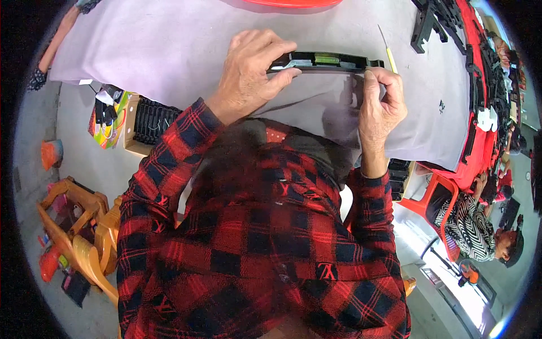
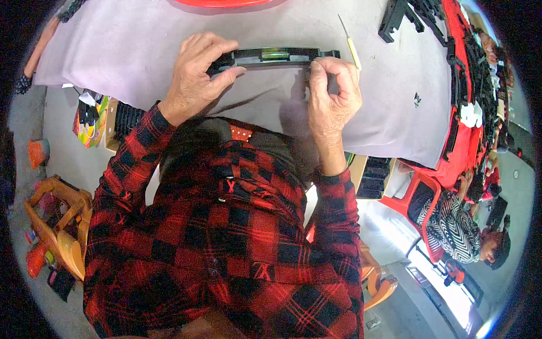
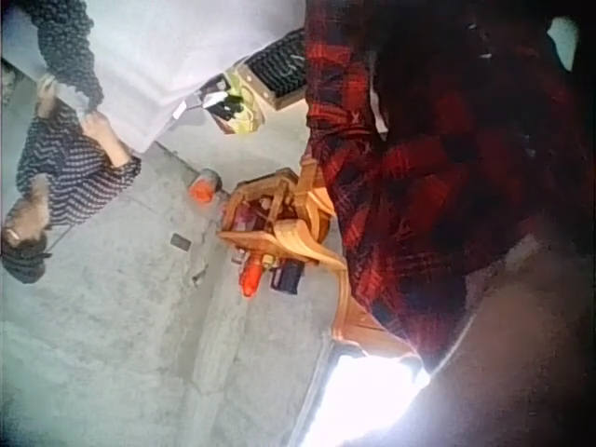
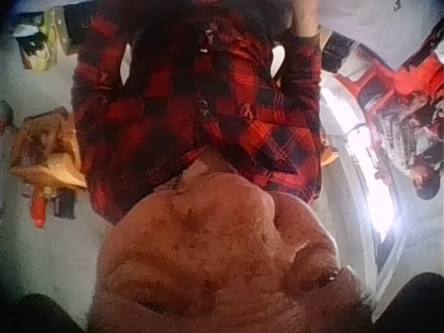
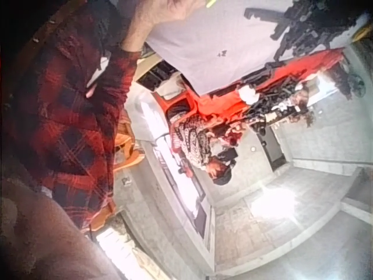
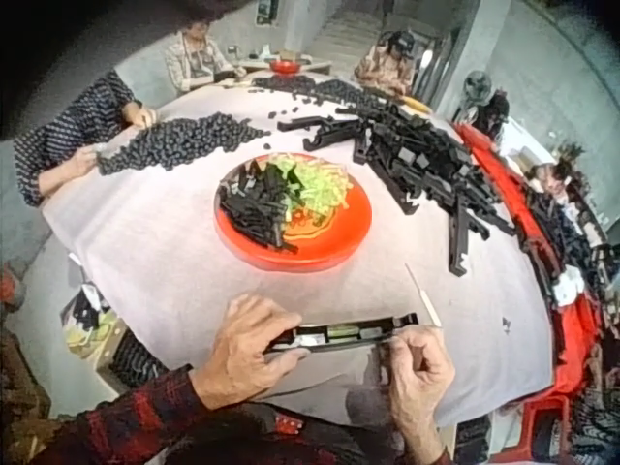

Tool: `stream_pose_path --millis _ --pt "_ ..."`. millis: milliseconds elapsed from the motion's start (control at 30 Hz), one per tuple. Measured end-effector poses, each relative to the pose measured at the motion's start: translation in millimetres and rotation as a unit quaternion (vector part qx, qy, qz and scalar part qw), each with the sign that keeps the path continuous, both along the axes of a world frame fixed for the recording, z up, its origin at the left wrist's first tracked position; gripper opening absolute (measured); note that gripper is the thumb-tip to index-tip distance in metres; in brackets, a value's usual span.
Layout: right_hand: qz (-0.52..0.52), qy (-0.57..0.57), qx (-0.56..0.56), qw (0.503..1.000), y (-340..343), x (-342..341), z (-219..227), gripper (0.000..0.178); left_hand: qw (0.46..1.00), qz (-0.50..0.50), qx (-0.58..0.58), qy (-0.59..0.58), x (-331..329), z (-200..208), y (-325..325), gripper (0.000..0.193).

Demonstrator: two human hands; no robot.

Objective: The person assembles small plastic and metal components by inserting pins and springs into an assembly housing, then snapping the pieces together. The person uses a small poker tool to aid in the assembly.

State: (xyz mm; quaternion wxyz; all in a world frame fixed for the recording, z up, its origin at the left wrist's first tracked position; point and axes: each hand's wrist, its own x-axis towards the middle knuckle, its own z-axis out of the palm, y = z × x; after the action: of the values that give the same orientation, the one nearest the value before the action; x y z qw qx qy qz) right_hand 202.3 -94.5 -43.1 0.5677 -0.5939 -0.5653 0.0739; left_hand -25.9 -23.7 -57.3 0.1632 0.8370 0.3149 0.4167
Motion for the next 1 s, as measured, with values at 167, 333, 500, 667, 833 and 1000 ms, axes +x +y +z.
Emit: stream_pose_path --millis 167,333,500,667,833,1000 --pt "-0.013 -0.037 -0.001 0.999 0 -2 3 0.008 1.000 0.005 -0.010 -0.001 0 1 -2 0.037" --pt "-0.042 -0.074 -0.026 0.996 3 -2 10 0.011 1.000 0.003 -0.019 -0.003 1 3 -1 0.037" --pt "-0.022 -0.124 -0.029 0.992 13 -2 22 0.014 1.000 0.007 -0.026 -0.007 4 3 1 0.037" --pt "-0.005 -0.148 -0.076 0.986 21 -7 27 0.013 0.999 0.011 -0.032 -0.007 7 5 1 0.039" --pt "0.024 -0.230 -0.148 0.962 36 -11 36 0.015 0.999 0.019 -0.040 -0.002 8 6 1 0.038" --pt "0.125 -0.179 -0.268 0.939 49 -11 39 0.017 0.999 0.010 -0.040 -0.005 10 7 3 0.039"
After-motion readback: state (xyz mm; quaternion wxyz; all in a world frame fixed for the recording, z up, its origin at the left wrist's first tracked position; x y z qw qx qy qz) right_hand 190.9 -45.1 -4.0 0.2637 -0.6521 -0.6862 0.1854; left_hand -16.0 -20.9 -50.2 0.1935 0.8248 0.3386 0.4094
